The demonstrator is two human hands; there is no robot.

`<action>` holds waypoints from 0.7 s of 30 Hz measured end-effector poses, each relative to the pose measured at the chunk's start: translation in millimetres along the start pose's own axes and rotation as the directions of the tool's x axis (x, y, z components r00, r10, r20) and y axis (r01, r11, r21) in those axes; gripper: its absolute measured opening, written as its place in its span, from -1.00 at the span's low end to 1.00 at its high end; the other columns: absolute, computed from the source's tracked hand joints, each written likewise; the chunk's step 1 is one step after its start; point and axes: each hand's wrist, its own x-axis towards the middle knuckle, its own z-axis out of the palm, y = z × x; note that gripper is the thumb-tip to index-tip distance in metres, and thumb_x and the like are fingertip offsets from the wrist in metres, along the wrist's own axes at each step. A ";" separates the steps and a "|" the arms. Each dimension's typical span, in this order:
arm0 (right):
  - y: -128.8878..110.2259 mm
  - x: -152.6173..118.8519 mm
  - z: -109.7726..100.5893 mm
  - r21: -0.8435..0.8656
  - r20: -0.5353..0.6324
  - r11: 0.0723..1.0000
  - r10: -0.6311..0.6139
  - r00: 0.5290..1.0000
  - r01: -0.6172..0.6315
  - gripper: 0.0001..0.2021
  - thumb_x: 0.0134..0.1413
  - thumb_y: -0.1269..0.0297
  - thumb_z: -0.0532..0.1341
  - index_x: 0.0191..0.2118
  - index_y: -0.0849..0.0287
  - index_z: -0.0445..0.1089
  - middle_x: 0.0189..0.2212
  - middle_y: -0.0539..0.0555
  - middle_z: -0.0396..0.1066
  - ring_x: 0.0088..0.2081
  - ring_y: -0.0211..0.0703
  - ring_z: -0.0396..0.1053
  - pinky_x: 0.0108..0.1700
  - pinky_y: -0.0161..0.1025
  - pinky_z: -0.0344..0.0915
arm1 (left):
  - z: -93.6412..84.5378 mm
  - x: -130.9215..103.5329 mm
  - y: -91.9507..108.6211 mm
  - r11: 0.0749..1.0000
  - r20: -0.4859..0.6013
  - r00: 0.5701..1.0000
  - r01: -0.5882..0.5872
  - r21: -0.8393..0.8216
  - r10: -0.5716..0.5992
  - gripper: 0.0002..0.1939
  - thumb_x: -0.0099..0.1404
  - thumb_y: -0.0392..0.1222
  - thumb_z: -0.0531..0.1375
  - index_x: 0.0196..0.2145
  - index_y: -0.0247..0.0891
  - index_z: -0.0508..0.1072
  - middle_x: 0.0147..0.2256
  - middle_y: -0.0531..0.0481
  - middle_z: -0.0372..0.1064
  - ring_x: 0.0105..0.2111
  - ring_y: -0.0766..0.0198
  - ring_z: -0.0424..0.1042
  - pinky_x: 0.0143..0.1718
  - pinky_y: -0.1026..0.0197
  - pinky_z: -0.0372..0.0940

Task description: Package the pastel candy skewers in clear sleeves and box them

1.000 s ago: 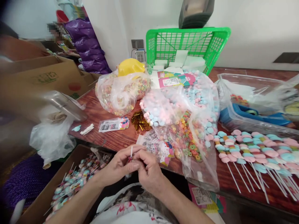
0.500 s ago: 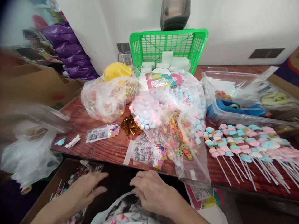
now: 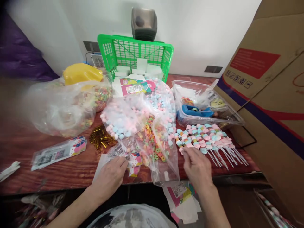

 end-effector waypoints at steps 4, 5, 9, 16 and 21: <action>43.8 -9.6 0.9 -0.386 -0.041 0.915 0.109 0.993 -0.116 -0.80 0.16 0.35 0.09 -0.27 0.22 0.48 -0.35 0.17 0.50 -0.33 -0.06 0.40 -0.29 -0.19 0.25 | 5.7 -2.6 -2.8 0.999 -0.066 0.997 0.034 -0.018 -0.035 -0.67 0.20 -0.53 -0.01 -0.20 -0.30 0.44 -0.22 -0.13 0.41 -0.19 0.08 0.37 -0.17 0.06 0.34; 48.6 -12.3 3.8 -0.439 -0.030 0.889 0.128 0.991 -0.128 -0.79 0.14 0.36 0.09 -0.26 0.23 0.48 -0.35 0.19 0.49 -0.34 -0.04 0.38 -0.31 -0.19 0.23 | 6.2 -1.7 -2.1 0.999 -0.082 0.996 0.046 -0.020 -0.047 -0.67 0.21 -0.53 -0.01 -0.20 -0.29 0.44 -0.22 -0.13 0.41 -0.20 0.09 0.37 -0.16 0.07 0.34; 54.0 -20.8 19.1 -0.519 0.016 0.846 0.153 0.988 -0.123 -0.80 0.13 0.35 0.10 -0.33 0.24 0.47 -0.45 0.17 0.45 -0.41 -0.06 0.33 -0.40 -0.21 0.13 | 6.1 3.4 1.4 0.997 -0.106 0.991 0.080 -0.023 -0.082 -0.68 0.19 -0.54 0.00 -0.22 -0.30 0.44 -0.22 -0.15 0.42 -0.18 0.08 0.38 -0.17 0.07 0.34; 57.5 -15.8 12.5 -0.477 -0.092 0.864 0.136 0.986 -0.163 -0.72 0.23 0.29 0.06 -0.30 0.25 0.51 -0.45 0.16 0.50 -0.43 -0.13 0.38 -0.42 -0.27 0.13 | 14.8 4.1 -8.5 0.999 -0.264 0.964 0.022 -0.050 -0.034 -0.74 0.26 -0.49 0.00 -0.37 -0.27 0.44 -0.33 -0.10 0.41 -0.27 0.12 0.38 -0.24 0.11 0.33; 70.0 -2.4 -43.8 -0.363 0.072 0.932 0.006 0.997 0.021 -0.75 0.18 0.22 0.09 -0.27 0.10 0.53 -0.31 0.13 0.55 -0.34 -0.09 0.45 -0.33 -0.22 0.19 | 22.6 -2.5 -10.6 0.997 -0.362 0.932 -0.053 -0.063 0.027 -0.76 0.29 -0.45 0.02 -0.41 -0.26 0.42 -0.36 -0.08 0.39 -0.29 0.16 0.34 -0.24 0.14 0.30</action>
